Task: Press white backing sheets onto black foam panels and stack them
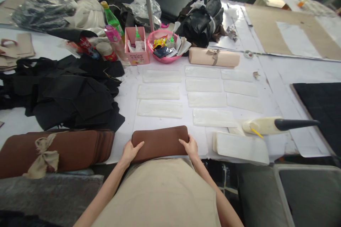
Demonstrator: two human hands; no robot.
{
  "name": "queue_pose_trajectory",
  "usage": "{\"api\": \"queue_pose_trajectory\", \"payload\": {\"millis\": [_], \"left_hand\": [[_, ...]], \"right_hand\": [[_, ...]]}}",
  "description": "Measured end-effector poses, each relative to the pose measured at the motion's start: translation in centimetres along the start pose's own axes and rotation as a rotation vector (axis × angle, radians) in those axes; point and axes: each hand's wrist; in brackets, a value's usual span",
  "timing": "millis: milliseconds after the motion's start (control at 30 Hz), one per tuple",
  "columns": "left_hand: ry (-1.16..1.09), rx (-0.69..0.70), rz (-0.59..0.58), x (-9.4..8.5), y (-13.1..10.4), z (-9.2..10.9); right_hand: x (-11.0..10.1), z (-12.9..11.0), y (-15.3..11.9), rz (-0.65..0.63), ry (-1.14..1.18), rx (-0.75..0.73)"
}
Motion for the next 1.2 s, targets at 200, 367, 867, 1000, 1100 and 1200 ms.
{"api": "queue_pose_trajectory", "payload": {"millis": [200, 367, 867, 1000, 1100, 1200], "left_hand": [[0.487, 0.235, 0.166, 1.4, -0.2, -1.9], [0.622, 0.376, 0.218, 1.8, -1.7, -1.6], [-0.168, 0.017, -0.29, -2.4, 0.4, 1.6], [-0.129, 0.201, -0.216, -3.9, 0.1, 3.0], [0.009, 0.428, -0.085, -4.6, -0.2, 3.4], [0.085, 0.655, 0.002, -5.1, -0.1, 3.4]], "right_hand": [[0.2, -1.1, -1.3, 0.05, -0.402, -0.053], [0.6, -1.5, -2.4, 0.108, -0.424, -0.128], [-3.2, -1.2, 0.3, -0.264, 0.475, 0.059], [-5.4, -2.2, 0.2, -0.259, 0.532, -0.073], [-6.2, -2.5, -0.1, -0.139, 0.445, -0.294], [-6.5, -2.1, 0.1, -0.052, 0.373, -0.493]]}}
Point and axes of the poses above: each hand's wrist, its own y-axis towards the middle knuckle, its own x-axis out of the palm, z = x × y, and after that the axes turned 10 degrees about z, right-handed
